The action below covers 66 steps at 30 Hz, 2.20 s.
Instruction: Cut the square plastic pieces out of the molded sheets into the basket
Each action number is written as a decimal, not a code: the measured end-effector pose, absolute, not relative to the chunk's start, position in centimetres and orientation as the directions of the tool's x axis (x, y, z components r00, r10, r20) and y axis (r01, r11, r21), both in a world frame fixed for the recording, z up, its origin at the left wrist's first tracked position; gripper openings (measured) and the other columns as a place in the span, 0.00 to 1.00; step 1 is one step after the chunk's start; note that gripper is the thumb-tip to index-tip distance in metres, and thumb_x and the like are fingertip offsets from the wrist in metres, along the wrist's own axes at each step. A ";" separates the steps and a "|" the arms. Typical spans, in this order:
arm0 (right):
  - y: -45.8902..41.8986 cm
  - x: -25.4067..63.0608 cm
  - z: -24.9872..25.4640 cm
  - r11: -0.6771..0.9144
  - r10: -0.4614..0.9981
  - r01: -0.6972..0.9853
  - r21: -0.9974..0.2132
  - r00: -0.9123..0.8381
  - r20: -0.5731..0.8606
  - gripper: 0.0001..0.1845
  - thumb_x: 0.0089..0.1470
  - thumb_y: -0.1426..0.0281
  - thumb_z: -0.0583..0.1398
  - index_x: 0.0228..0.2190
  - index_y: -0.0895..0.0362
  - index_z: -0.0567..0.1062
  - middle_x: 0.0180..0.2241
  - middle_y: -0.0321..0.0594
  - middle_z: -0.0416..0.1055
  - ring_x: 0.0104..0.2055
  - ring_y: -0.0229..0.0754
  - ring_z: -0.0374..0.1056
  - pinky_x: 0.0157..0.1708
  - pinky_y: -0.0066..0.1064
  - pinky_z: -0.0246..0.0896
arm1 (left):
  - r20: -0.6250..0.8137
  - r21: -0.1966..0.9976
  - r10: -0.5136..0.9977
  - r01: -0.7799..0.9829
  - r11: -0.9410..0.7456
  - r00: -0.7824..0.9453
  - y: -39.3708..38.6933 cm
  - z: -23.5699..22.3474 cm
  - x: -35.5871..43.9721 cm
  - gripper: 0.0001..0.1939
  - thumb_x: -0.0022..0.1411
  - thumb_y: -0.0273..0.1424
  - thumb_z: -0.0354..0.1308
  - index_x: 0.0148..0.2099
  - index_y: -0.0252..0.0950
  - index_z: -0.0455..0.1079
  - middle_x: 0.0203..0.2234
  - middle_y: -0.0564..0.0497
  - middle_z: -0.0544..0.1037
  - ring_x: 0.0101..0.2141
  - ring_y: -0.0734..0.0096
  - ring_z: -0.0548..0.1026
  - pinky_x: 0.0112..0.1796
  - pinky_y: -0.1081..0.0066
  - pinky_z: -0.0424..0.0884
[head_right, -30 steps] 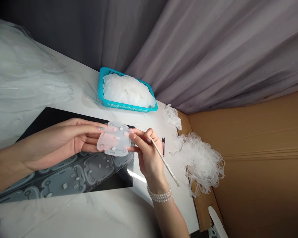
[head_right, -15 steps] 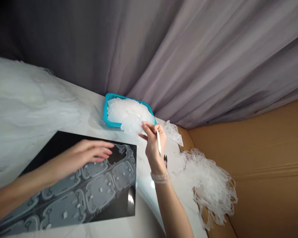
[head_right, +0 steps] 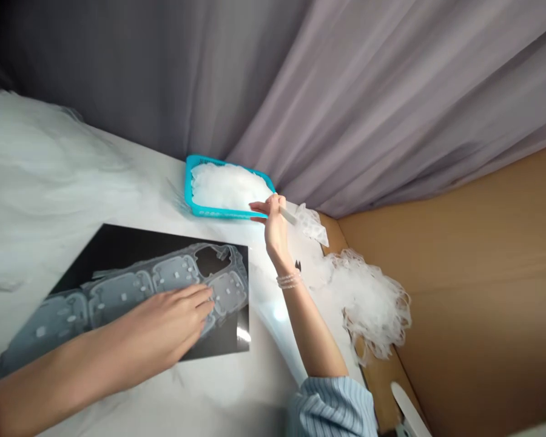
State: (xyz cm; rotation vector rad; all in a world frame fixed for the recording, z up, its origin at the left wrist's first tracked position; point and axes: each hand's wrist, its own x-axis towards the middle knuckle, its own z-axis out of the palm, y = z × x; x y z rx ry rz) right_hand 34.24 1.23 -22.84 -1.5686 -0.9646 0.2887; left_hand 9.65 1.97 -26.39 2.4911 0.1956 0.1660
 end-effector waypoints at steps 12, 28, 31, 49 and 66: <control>-11.4 24.2 -27.6 -0.215 0.858 0.440 -0.872 0.512 0.047 0.12 0.64 0.63 0.59 0.45 0.54 0.77 0.34 0.39 0.75 0.37 0.40 0.71 0.40 0.33 0.67 | 0.305 -0.005 0.134 0.142 -0.990 0.943 -2.0 -32.9 8.1 0.24 0.64 0.27 0.55 0.60 0.20 0.70 0.57 0.25 0.71 0.59 0.41 0.70 0.58 0.51 0.64; -10.7 22.8 -28.8 -0.125 0.909 0.722 -0.680 0.358 0.214 0.10 0.68 0.71 0.53 0.40 0.56 0.75 0.35 0.41 0.74 0.36 0.41 0.69 0.38 0.34 0.65 | 0.219 0.061 0.092 0.081 -0.995 0.971 -0.3 -32.0 7.7 0.30 0.60 0.41 0.63 0.62 0.33 0.69 0.61 0.34 0.69 0.62 0.44 0.66 0.61 0.50 0.59; -10.6 22.7 -29.0 -0.117 0.915 0.766 -0.632 0.330 0.230 0.10 0.68 0.72 0.52 0.41 0.55 0.74 0.36 0.41 0.73 0.36 0.41 0.68 0.38 0.34 0.66 | 0.229 0.068 0.089 0.076 -0.995 0.969 -0.2 -32.0 7.6 0.30 0.60 0.42 0.64 0.61 0.35 0.71 0.60 0.34 0.71 0.61 0.44 0.67 0.60 0.50 0.60; -12.5 22.1 -30.1 0.013 0.958 0.984 -0.179 0.039 0.283 0.19 0.67 0.76 0.50 0.57 0.62 0.69 0.52 0.58 0.70 0.60 0.54 0.64 0.55 0.49 0.69 | 0.219 0.061 0.076 0.064 -0.996 0.973 -0.1 -32.8 7.2 0.29 0.63 0.41 0.59 0.61 0.28 0.70 0.63 0.33 0.66 0.64 0.44 0.63 0.62 0.49 0.57; -14.1 30.6 -27.3 -0.144 0.561 0.253 -0.957 0.817 0.132 0.11 0.64 0.64 0.59 0.46 0.52 0.77 0.41 0.40 0.79 0.39 0.39 0.78 0.43 0.34 0.76 | 0.203 0.157 0.112 0.081 -0.984 0.973 -0.1 -33.2 7.1 0.33 0.59 0.39 0.64 0.64 0.31 0.67 0.65 0.35 0.63 0.63 0.43 0.63 0.62 0.49 0.58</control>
